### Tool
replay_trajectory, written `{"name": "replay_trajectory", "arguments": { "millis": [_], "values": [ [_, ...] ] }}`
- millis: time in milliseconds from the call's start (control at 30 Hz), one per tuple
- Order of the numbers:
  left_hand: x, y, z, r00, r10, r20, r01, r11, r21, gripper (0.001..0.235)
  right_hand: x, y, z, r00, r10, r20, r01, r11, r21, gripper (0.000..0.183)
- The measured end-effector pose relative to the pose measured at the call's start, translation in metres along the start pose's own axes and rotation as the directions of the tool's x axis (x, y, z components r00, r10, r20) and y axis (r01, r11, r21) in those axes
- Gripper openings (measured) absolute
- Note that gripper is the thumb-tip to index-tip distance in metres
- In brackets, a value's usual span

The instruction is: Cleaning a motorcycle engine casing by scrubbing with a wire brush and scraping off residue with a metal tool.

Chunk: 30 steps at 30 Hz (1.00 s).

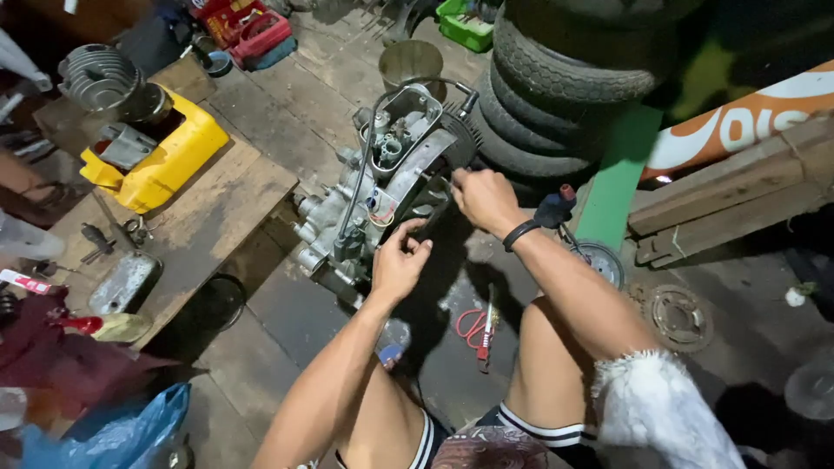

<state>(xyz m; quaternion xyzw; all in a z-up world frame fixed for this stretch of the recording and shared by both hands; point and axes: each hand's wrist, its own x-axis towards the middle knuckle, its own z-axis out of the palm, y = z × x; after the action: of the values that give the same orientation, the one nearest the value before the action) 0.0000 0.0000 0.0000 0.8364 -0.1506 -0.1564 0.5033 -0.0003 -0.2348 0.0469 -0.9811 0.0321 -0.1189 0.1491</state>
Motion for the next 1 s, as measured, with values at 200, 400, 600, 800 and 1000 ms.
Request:
{"name": "replay_trajectory", "arguments": {
  "millis": [200, 400, 600, 800, 1000],
  "values": [
    [0.004, -0.005, 0.001, 1.000, 0.018, -0.009, -0.018, 1.000, -0.019, 0.040, 0.008, 0.007, 0.006, 0.999, 0.044, 0.032, -0.045, 0.998, 0.035, 0.020],
    [0.003, -0.006, 0.003, 0.999, 0.038, 0.004, -0.038, 0.999, -0.014, 0.040, 0.001, -0.002, -0.005, 0.992, 0.086, 0.093, -0.093, 0.993, 0.079, 0.019],
    [0.005, -0.003, -0.001, 0.999, 0.043, 0.014, -0.042, 0.999, -0.005, 0.041, 0.007, -0.005, -0.004, 0.990, 0.126, 0.058, -0.130, 0.988, 0.084, 0.022],
    [0.010, -0.001, 0.001, 1.000, 0.012, 0.017, -0.012, 1.000, -0.026, 0.041, 0.007, -0.002, -0.006, 0.995, 0.096, -0.021, -0.093, 0.989, 0.117, 0.020],
    [0.005, -0.005, 0.000, 1.000, -0.001, 0.006, 0.001, 1.000, -0.007, 0.040, 0.005, -0.009, -0.009, 0.993, 0.116, -0.031, -0.111, 0.985, 0.134, 0.020]
  ]
}}
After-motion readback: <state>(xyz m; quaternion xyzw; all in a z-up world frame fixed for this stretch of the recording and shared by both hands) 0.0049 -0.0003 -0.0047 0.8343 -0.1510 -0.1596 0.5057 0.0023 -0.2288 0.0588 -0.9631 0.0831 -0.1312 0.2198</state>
